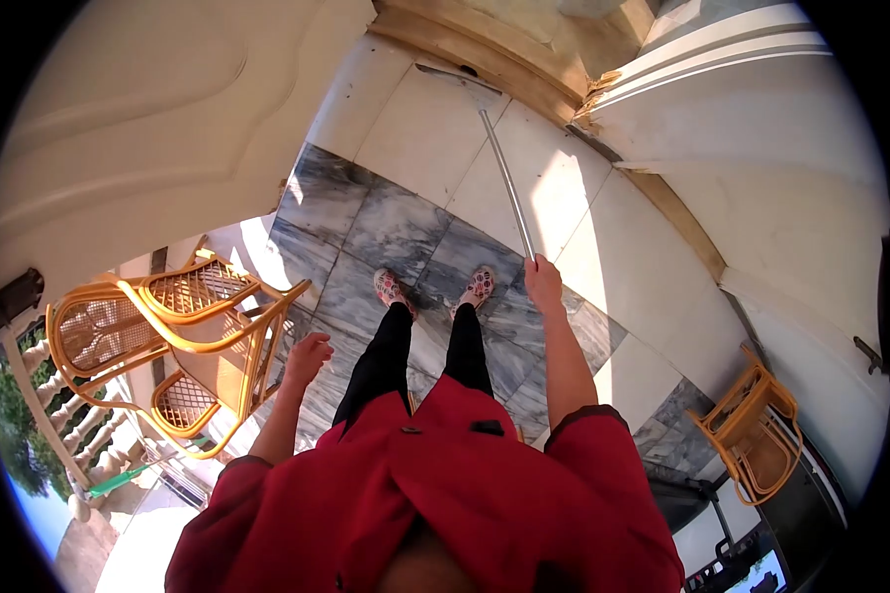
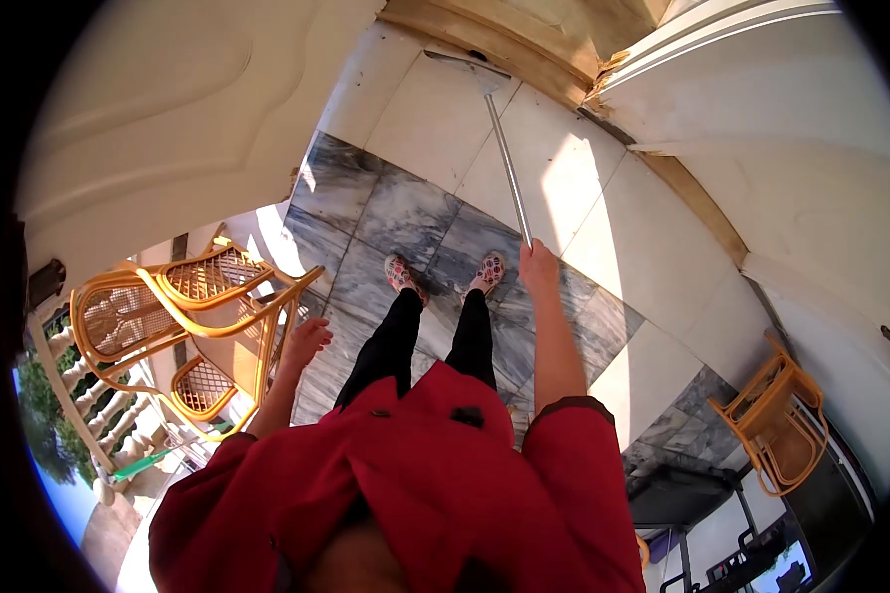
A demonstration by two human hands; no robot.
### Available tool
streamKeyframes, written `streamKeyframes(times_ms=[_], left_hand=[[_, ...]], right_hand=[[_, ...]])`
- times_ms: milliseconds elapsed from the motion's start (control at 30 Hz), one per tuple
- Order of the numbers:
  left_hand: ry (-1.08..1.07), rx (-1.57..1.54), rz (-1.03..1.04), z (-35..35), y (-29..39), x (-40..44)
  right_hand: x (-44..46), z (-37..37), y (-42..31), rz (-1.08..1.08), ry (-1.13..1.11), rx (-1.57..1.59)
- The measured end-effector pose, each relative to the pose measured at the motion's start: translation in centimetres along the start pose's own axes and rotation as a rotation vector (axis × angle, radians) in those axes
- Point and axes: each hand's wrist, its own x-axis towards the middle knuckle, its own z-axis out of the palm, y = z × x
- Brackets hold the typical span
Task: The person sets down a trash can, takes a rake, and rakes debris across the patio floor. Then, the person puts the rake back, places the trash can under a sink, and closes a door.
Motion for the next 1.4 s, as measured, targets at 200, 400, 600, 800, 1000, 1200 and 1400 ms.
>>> streamKeyframes(times_ms=[200,400,600,800,1000,1200,1400], left_hand=[[-0.007,-0.015,-0.049,-1.1,-3.5,0.1],[-0.002,0.000,-0.087,-3.3,-6.4,0.0],[0.057,-0.104,-0.078,-5.9,-6.0,0.5],[0.018,-0.187,-0.123,-6.9,-7.0,0.7],[0.044,-0.232,-0.161,-8.1,-8.4,0.5],[0.060,-0.176,-0.196,-9.0,-9.2,0.1],[0.033,-0.133,-0.200,-8.0,-9.3,-1.3]], right_hand=[[-10.7,2.9,1.3,0.135,-0.114,-0.071],[2.0,8.2,-1.6,0.089,0.025,0.154],[-3.7,7.5,-10.3,0.247,-0.093,0.347],[-7.6,3.4,-16.2,0.516,-0.637,1.114],[-3.5,6.9,-15.6,0.002,-0.321,0.123],[6.0,7.2,-16.4,-0.276,-0.088,-0.333],[13.3,6.2,-17.3,-0.443,-0.082,-0.493]])
